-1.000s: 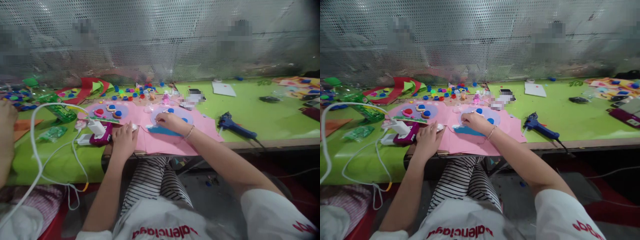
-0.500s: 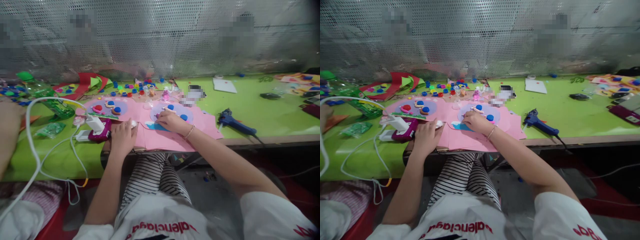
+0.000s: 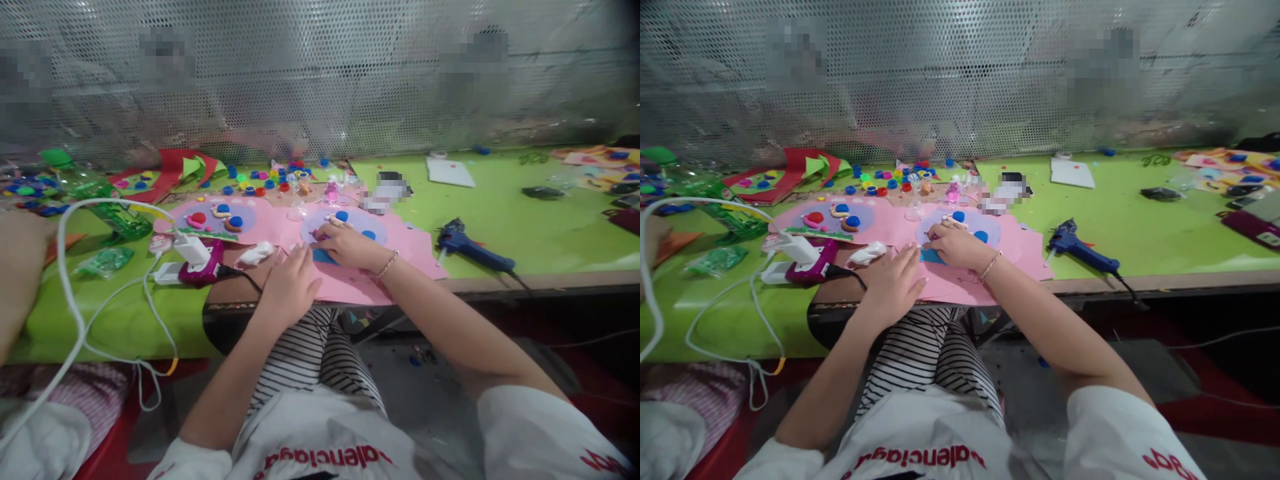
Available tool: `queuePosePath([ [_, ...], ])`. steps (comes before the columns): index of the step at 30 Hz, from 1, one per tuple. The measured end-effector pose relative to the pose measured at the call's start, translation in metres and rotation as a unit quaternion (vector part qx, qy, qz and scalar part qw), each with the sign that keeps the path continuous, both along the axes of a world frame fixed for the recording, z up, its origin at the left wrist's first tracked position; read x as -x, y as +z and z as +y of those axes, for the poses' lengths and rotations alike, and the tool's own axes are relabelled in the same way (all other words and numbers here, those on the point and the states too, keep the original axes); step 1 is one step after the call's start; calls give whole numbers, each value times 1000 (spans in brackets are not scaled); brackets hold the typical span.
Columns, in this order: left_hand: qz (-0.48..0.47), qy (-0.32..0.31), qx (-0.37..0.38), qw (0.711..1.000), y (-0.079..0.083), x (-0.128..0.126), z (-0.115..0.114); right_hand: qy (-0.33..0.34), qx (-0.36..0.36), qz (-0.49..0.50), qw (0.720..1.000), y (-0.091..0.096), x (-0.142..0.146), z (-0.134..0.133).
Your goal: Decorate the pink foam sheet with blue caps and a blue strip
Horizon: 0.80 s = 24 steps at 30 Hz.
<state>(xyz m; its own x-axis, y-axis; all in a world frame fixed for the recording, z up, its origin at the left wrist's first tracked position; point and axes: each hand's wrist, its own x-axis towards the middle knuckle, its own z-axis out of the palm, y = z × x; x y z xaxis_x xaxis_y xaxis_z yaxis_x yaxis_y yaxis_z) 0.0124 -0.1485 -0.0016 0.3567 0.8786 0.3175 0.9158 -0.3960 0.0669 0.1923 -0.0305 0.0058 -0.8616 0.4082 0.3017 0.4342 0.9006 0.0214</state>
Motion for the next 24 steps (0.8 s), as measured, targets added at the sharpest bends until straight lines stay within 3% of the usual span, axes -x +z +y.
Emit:
queuePosePath([
  [6, -3, 36, 27, 999, -14, -13, 12, -8, -52, -42, 998, -1, -4, -4],
  [13, 26, 42, 30, 998, -15, -11, 11, -6, -86, -63, 994, -2, -9, -5],
  [24, 26, 43, 30, 998, -16, -11, 11, 3, -68, -40, 997, -2, -18, -1],
])
